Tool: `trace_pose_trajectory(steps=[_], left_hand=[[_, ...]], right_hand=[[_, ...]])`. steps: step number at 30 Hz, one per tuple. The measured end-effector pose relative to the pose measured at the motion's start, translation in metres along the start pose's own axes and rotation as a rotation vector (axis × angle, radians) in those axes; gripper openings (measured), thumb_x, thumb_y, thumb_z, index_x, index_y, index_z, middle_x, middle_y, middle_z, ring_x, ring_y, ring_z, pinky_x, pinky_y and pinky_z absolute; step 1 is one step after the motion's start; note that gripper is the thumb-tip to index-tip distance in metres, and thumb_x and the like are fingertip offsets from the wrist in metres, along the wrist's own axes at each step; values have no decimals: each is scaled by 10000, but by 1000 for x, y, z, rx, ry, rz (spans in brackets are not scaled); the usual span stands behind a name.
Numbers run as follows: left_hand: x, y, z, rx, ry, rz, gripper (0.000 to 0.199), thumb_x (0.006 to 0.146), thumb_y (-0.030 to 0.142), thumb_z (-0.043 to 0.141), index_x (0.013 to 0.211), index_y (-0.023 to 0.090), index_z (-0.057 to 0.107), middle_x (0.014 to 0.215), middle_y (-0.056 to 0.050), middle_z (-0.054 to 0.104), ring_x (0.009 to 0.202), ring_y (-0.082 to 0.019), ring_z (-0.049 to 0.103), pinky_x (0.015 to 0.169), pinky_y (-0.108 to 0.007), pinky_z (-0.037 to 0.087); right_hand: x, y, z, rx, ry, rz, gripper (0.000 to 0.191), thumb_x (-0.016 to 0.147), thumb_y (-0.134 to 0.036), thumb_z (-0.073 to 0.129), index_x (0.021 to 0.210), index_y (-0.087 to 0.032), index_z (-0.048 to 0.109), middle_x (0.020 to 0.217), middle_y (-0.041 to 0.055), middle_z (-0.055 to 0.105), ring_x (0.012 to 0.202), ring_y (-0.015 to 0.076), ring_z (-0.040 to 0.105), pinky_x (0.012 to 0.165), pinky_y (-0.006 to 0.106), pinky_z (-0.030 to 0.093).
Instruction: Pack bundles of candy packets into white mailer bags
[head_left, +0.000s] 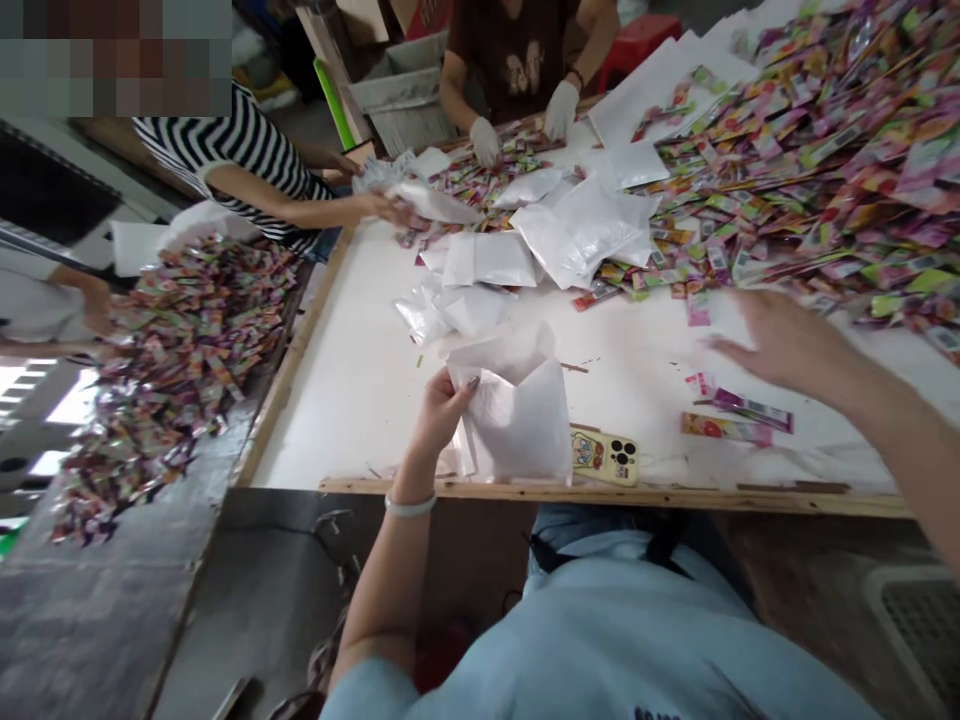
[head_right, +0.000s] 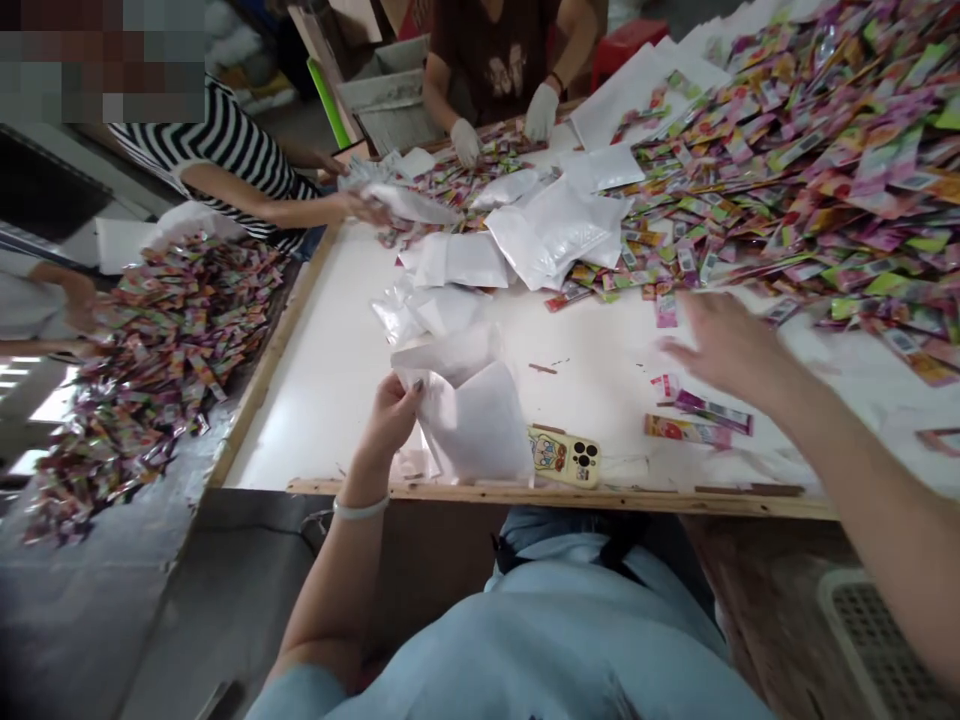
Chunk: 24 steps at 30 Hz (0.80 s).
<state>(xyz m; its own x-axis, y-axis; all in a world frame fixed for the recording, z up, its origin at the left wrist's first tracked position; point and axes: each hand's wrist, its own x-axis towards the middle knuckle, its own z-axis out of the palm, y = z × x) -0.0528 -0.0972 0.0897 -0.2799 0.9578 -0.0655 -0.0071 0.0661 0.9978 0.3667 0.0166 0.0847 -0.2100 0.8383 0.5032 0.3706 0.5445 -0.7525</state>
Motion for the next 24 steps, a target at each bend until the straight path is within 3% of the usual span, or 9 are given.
trace_pose_trajectory(steps=[2,3,5,7,9,11,14,19,24], left_hand=[[12,-3,-7,22,-93,-34,516,553,579,948,740,158,716,678,-27,713,586,-127,611,557,-235,493],[18,-3,-8,48,-115,-40,503,560,566,951,728,152,719,667,-28,710,577,-124,604,548,-233,484],[27,-5,-9,109,-117,-30,474,584,542,949,712,143,728,649,-24,702,570,-117,590,540,-229,467],[34,-10,-9,157,-71,-1,451,585,516,955,675,139,725,618,-10,683,562,-111,577,531,-225,452],[42,-20,-10,173,2,25,444,563,498,966,635,140,714,585,6,661,546,-108,564,512,-223,437],[49,-32,-13,124,71,40,441,543,492,975,657,144,729,605,4,683,560,-118,586,522,-229,466],[58,-52,-22,1,46,24,443,536,488,983,738,154,772,710,-23,756,644,-147,661,632,-268,567],[65,-62,-38,92,-211,10,344,633,409,960,840,169,825,844,-71,816,692,-169,712,691,-295,609],[63,-45,-55,248,-608,148,154,915,295,718,950,234,855,1240,-128,787,1172,-296,735,1001,-432,589]], right_hand=[[-5,-26,50,206,-382,186,634,734,-614,816,1224,-243,661,1197,146,732,1162,323,700,985,511,575],[-4,-41,78,379,-588,218,710,740,-613,805,1309,-230,623,1287,147,710,1200,305,687,1007,488,578],[3,-65,130,662,-832,260,750,758,-602,793,1365,-209,592,1333,136,697,1202,276,687,1025,459,580],[11,-74,167,768,-824,338,725,738,-560,840,1328,-201,617,1293,128,718,1137,260,708,987,435,600],[17,-69,190,708,-664,452,645,690,-507,906,1206,-190,683,1199,126,756,1038,256,728,912,409,617],[19,-53,202,634,-553,535,544,649,-514,934,1024,-174,735,1038,106,788,914,249,734,821,389,616],[17,-26,208,634,-577,561,495,651,-582,901,864,-163,748,850,54,775,771,221,710,726,370,587],[12,-4,201,679,-686,435,382,800,-538,791,979,-202,805,966,53,792,880,222,721,818,387,577],[8,7,190,734,-867,231,240,933,-300,612,1008,-255,836,1169,67,744,1029,181,698,938,370,533]])
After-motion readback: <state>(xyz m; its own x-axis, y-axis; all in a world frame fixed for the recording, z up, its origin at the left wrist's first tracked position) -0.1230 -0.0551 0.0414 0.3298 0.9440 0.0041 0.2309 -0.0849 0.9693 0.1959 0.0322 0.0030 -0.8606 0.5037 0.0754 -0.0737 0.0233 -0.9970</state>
